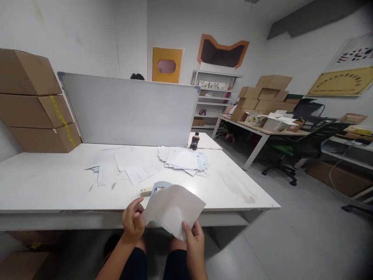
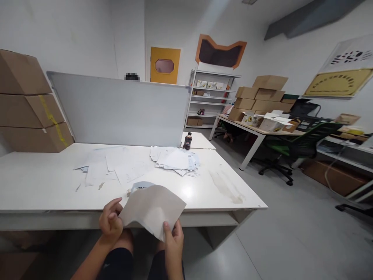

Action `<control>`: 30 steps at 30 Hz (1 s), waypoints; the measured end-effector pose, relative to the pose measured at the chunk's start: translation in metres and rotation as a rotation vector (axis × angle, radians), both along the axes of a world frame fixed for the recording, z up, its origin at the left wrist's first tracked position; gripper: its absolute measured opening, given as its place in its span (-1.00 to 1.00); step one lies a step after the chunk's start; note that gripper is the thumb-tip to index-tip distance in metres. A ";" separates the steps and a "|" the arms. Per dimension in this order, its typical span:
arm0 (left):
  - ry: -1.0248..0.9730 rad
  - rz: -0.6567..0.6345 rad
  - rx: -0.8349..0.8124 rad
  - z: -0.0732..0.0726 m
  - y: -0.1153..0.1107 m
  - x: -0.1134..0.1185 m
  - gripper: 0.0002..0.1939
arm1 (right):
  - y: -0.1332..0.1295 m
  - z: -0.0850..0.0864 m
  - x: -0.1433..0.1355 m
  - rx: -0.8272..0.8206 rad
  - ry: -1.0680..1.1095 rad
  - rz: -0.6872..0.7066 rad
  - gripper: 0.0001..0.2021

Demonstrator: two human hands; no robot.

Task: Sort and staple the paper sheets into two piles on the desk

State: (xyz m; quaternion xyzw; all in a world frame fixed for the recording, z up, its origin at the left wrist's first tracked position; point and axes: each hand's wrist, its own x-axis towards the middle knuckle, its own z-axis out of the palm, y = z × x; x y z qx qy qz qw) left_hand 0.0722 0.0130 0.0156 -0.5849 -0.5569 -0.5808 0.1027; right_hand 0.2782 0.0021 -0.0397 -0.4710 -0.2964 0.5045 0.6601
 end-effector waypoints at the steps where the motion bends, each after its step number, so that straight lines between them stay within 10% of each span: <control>1: -0.054 0.030 -0.021 -0.004 -0.005 0.004 -0.43 | -0.008 -0.002 0.009 -0.047 0.015 0.016 -0.53; 6: -0.096 0.006 -0.295 0.005 0.006 0.008 -0.69 | 0.011 0.013 0.065 -0.085 -0.031 0.033 -0.55; 14: 0.730 -0.439 -0.581 0.027 0.085 -0.015 -0.47 | 0.090 0.025 0.093 -0.121 -0.380 0.117 -0.65; 30: 0.761 -0.473 -0.430 -0.002 0.107 -0.027 -0.76 | 0.072 0.020 0.111 -0.169 -0.304 0.077 -0.52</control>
